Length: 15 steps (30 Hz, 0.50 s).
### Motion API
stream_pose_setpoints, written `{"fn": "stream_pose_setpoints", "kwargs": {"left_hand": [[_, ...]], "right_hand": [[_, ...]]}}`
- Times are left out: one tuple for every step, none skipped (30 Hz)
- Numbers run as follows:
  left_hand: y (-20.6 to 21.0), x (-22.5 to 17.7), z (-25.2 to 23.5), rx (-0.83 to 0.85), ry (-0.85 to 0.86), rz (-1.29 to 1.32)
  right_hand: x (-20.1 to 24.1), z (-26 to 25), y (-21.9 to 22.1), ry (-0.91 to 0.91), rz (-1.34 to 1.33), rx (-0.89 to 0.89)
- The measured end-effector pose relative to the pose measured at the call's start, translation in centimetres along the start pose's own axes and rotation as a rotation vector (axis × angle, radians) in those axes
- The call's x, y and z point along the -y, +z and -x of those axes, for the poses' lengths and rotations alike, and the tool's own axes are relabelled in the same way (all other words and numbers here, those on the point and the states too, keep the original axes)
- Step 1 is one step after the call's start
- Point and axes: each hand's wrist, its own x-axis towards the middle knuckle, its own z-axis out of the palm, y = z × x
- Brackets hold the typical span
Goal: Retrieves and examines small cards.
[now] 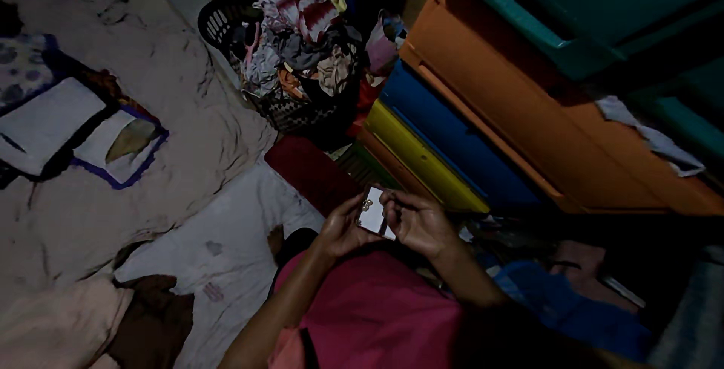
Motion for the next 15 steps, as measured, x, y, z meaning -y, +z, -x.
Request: {"fn": "stream_pose_setpoints", "kwargs": {"left_hand": [[-0.14, -0.02, -0.04, 0.003, -0.003, 0.005], [-0.35, -0.03, -0.09, 0.014, -0.007, 0.014], [-0.55, -0.02, -0.14, 0.027, -0.009, 0.022], [-0.68, -0.01, -0.19, 0.037, -0.009, 0.028], [-0.69, -0.03, -0.19, 0.039, -0.007, 0.024], [-0.66, -0.05, -0.20, 0.035, -0.005, 0.018], [-0.62, -0.06, -0.22, 0.032, -0.004, 0.018], [-0.51, -0.08, -0.23, 0.023, -0.004, 0.015], [-0.30, -0.10, -0.20, 0.007, -0.003, 0.011], [-0.08, -0.11, -0.11, -0.011, -0.004, 0.007], [0.06, -0.09, -0.03, -0.023, -0.005, 0.013], [0.14, -0.07, 0.02, -0.031, -0.004, 0.021], [0.12, -0.03, 0.02, -0.031, -0.003, 0.027], [0.04, 0.01, 0.00, -0.022, -0.003, 0.028], [-0.06, 0.04, -0.04, -0.008, -0.003, 0.026]], "right_hand": [[-0.02, -0.03, 0.08, 0.007, 0.004, -0.005], [-0.01, -0.03, 0.17, 0.016, 0.004, -0.017], [0.00, -0.04, 0.22, 0.025, 0.002, -0.029], [0.00, -0.04, 0.24, 0.037, 0.003, -0.039], [-0.02, -0.05, 0.26, 0.049, 0.006, -0.045], [-0.07, -0.01, 0.29, 0.062, 0.012, -0.048], [-0.15, 0.03, 0.31, 0.071, 0.023, -0.050], [-0.23, 0.07, 0.35, 0.080, 0.036, -0.053], [-0.29, 0.12, 0.42, 0.089, 0.047, -0.055], [-0.34, 0.17, 0.41, 0.098, 0.059, -0.044], [-0.40, 0.17, 0.35, 0.106, 0.067, -0.029], [-0.47, 0.16, 0.29, 0.111, 0.069, -0.019], [-0.55, 0.14, 0.26, 0.114, 0.065, -0.016], [-0.61, 0.12, 0.21, 0.117, 0.064, -0.016], [-0.65, 0.10, 0.17, 0.122, 0.060, -0.020]]}}
